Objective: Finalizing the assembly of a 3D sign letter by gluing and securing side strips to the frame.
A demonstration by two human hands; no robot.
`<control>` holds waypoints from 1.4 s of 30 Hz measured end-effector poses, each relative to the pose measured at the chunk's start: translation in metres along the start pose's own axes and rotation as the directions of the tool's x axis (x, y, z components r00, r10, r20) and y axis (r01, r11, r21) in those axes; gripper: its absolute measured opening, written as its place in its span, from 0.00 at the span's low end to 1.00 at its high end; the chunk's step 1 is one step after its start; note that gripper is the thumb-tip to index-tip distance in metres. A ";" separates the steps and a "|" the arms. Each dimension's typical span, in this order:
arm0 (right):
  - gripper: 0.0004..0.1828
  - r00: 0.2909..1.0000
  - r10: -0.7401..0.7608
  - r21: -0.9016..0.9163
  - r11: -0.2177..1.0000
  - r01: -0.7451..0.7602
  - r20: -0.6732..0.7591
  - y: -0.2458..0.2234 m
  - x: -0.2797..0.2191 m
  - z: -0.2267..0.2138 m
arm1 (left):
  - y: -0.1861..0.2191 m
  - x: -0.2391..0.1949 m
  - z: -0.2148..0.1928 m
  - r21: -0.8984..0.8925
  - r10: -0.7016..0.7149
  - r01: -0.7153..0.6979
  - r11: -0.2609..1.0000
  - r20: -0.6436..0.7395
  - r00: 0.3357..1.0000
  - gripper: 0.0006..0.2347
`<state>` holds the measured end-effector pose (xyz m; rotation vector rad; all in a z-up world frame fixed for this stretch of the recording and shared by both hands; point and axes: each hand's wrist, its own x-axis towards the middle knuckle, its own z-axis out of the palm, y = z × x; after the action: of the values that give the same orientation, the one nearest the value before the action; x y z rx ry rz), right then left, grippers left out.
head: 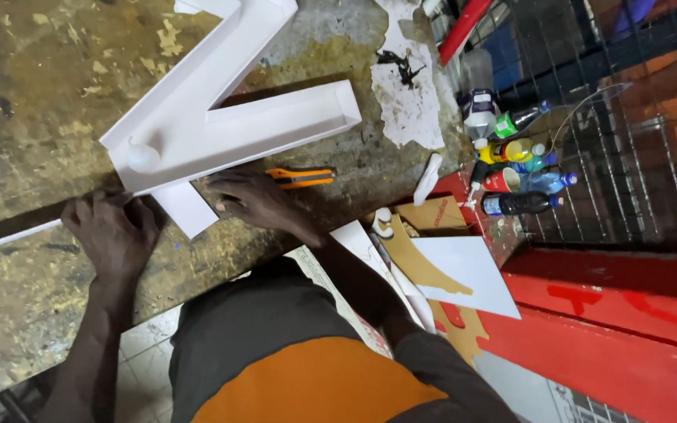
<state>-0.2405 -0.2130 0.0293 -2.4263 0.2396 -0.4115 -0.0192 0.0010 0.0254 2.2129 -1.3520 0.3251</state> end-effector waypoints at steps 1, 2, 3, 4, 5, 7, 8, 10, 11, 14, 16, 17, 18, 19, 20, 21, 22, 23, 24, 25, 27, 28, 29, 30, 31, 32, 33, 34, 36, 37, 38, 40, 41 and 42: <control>0.19 1.000 -0.022 -0.001 1.000 0.022 0.008 0.002 0.001 -0.004 | -0.003 0.001 0.005 0.010 -0.013 0.013 1.000 -0.016 1.000 0.08; 0.22 0.998 0.011 -0.018 1.000 -0.010 0.059 0.003 0.003 -0.006 | -0.006 0.002 0.009 0.046 0.021 -0.020 0.999 -0.005 1.000 0.10; 0.24 0.991 0.038 -0.026 0.999 -0.035 0.130 0.001 0.000 -0.005 | -0.008 -0.009 0.008 0.088 0.030 -0.032 0.996 0.017 0.999 0.11; 0.24 0.987 0.010 -0.014 1.000 -0.008 0.159 -0.001 -0.003 -0.012 | -0.009 -0.014 0.009 0.106 -0.006 0.005 0.994 0.010 1.000 0.11; 0.25 0.980 -0.014 0.003 1.000 0.014 0.196 -0.001 -0.001 -0.018 | -0.013 -0.013 0.012 0.105 0.024 -0.028 0.994 0.038 0.999 0.13; 0.26 0.971 -0.050 0.023 0.999 0.046 0.233 -0.006 0.002 -0.033 | -0.019 -0.009 0.015 0.112 0.049 -0.056 0.992 0.061 0.997 0.16; 0.27 0.979 -0.046 0.129 0.991 0.020 0.199 -0.012 0.004 -0.042 | -0.020 -0.007 0.016 0.094 0.058 -0.062 0.994 0.046 0.997 0.15; 0.28 0.981 -0.044 0.245 0.970 -0.004 0.191 -0.022 0.002 -0.053 | -0.016 -0.008 0.018 0.080 0.041 -0.044 0.996 0.038 0.998 0.15; 0.25 0.996 -0.032 0.326 0.945 0.003 0.084 -0.026 0.005 -0.053 | -0.017 -0.005 0.017 0.005 0.107 -0.107 0.994 -0.049 0.993 0.15; 0.25 0.997 0.009 0.405 0.914 0.025 -0.081 -0.032 0.019 -0.043 | -0.014 0.004 -0.002 -0.127 0.164 -0.178 0.976 -0.113 0.980 0.22; 0.27 0.991 0.027 0.399 0.917 0.027 -0.128 -0.040 0.026 -0.037 | -0.005 0.004 -0.018 -0.197 0.154 -0.168 0.966 -0.088 0.984 0.26; 0.30 0.988 0.036 0.390 0.921 0.027 -0.153 -0.048 0.033 -0.036 | -0.003 0.005 -0.024 -0.228 0.151 -0.177 0.957 -0.126 0.980 0.28; 0.33 0.983 0.045 0.381 0.924 0.027 -0.179 -0.055 0.041 -0.035 | -0.001 0.007 -0.031 -0.259 0.147 -0.186 0.948 -0.164 0.975 0.29; 0.33 0.982 0.050 0.384 0.923 0.025 -0.184 -0.061 0.043 -0.033 | -0.001 0.008 -0.039 -0.259 0.153 -0.190 0.947 -0.159 0.975 0.29; 0.37 0.976 0.110 0.416 0.909 -0.023 -0.186 -0.067 0.045 -0.031 | -0.001 0.010 -0.048 -0.343 0.135 -0.195 0.919 -0.192 0.972 0.29; 0.42 0.969 0.167 0.449 0.891 -0.069 -0.184 -0.072 0.048 -0.029 | -0.002 0.011 -0.056 -0.422 0.111 -0.199 0.884 -0.225 0.968 0.29; 0.42 0.968 0.169 0.453 0.889 -0.069 -0.186 -0.066 0.053 -0.023 | -0.009 0.009 -0.059 -0.420 0.114 -0.200 0.885 -0.221 0.968 0.29; 0.49 0.943 0.182 0.560 0.828 0.005 -0.277 -0.061 0.052 -0.017 | -0.014 0.004 -0.064 -0.493 0.024 -0.132 0.860 -0.219 0.975 0.29; 0.57 0.908 0.208 0.649 0.755 0.088 -0.364 -0.056 0.050 -0.010 | -0.019 -0.002 -0.069 -0.562 -0.067 -0.063 0.825 -0.209 0.976 0.28; 0.57 0.900 0.228 0.651 0.755 0.077 -0.371 -0.058 0.048 -0.016 | -0.016 0.004 -0.085 -0.570 -0.056 -0.065 0.819 -0.192 0.980 0.28; 0.49 0.898 0.200 0.667 0.734 0.128 -0.392 -0.057 0.048 -0.035 | -0.008 0.023 -0.112 -0.628 -0.157 -0.012 0.778 -0.214 0.964 0.23; 0.49 0.892 0.206 0.660 0.741 0.128 -0.403 -0.057 0.048 -0.044 | -0.016 0.032 -0.120 -0.635 -0.146 -0.022 0.772 -0.212 0.966 0.23; 0.49 0.898 0.210 0.635 0.767 0.094 -0.387 -0.058 0.044 -0.053 | -0.021 0.035 -0.128 -0.630 -0.118 -0.038 0.776 -0.204 0.972 0.23; 0.50 0.904 0.216 0.609 0.791 0.060 -0.370 -0.059 0.040 -0.062 | -0.026 0.037 -0.135 -0.625 -0.089 -0.054 0.779 -0.197 0.976 0.23; 0.50 0.901 0.226 0.608 0.792 0.051 -0.370 -0.058 0.035 -0.065 | -0.028 0.042 -0.138 -0.631 -0.087 -0.052 0.774 -0.188 0.978 0.23; 0.43 0.892 0.219 0.591 0.804 0.064 -0.395 -0.057 0.031 -0.068 | -0.029 0.046 -0.141 -0.619 -0.080 -0.052 0.784 -0.184 0.980 0.22; 0.36 0.885 0.201 0.575 0.814 0.088 -0.420 -0.055 0.033 -0.070 | -0.033 0.053 -0.146 -0.598 -0.073 -0.055 0.800 -0.188 0.979 0.20; 0.36 0.885 0.201 0.577 0.812 0.090 -0.421 -0.050 0.030 -0.065 | -0.035 0.053 -0.142 -0.595 -0.072 -0.056 0.802 -0.188 0.979 0.20; 0.41 0.830 0.353 0.620 0.784 -0.010 -0.433 -0.038 0.029 -0.053 | -0.043 0.055 -0.134 -0.620 -0.110 -0.053 0.783 -0.222 0.969 0.21; 0.41 0.832 0.355 0.626 0.780 -0.011 -0.426 -0.046 0.030 -0.046 | -0.041 0.057 -0.136 -0.616 -0.114 -0.046 0.787 -0.218 0.969 0.21; 0.30 0.777 0.374 0.562 0.826 -0.031 -0.506 -0.055 0.032 -0.039 | -0.040 0.058 -0.137 -0.596 -0.127 -0.045 0.802 -0.243 0.962 0.19; 0.19 0.723 0.393 0.512 0.857 -0.063 -0.568 -0.077 0.033 -0.013 | -0.038 0.048 -0.141 -0.567 -0.148 -0.025 0.824 -0.256 0.955 0.18; 0.19 0.722 0.443 0.532 0.838 -0.123 -0.531 -0.087 0.039 0.001 | -0.037 0.046 -0.140 -0.537 -0.144 -0.030 0.843 -0.279 0.950 0.19; 0.20 0.718 0.492 0.550 0.815 -0.181 -0.492 -0.098 0.044 0.014 | -0.038 0.044 -0.140 -0.507 -0.139 -0.035 0.861 -0.301 0.943 0.19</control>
<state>-0.1875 -0.1418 0.0915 -1.6418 0.7816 -0.9659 0.0438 0.0583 0.1513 1.6635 -1.0432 0.2647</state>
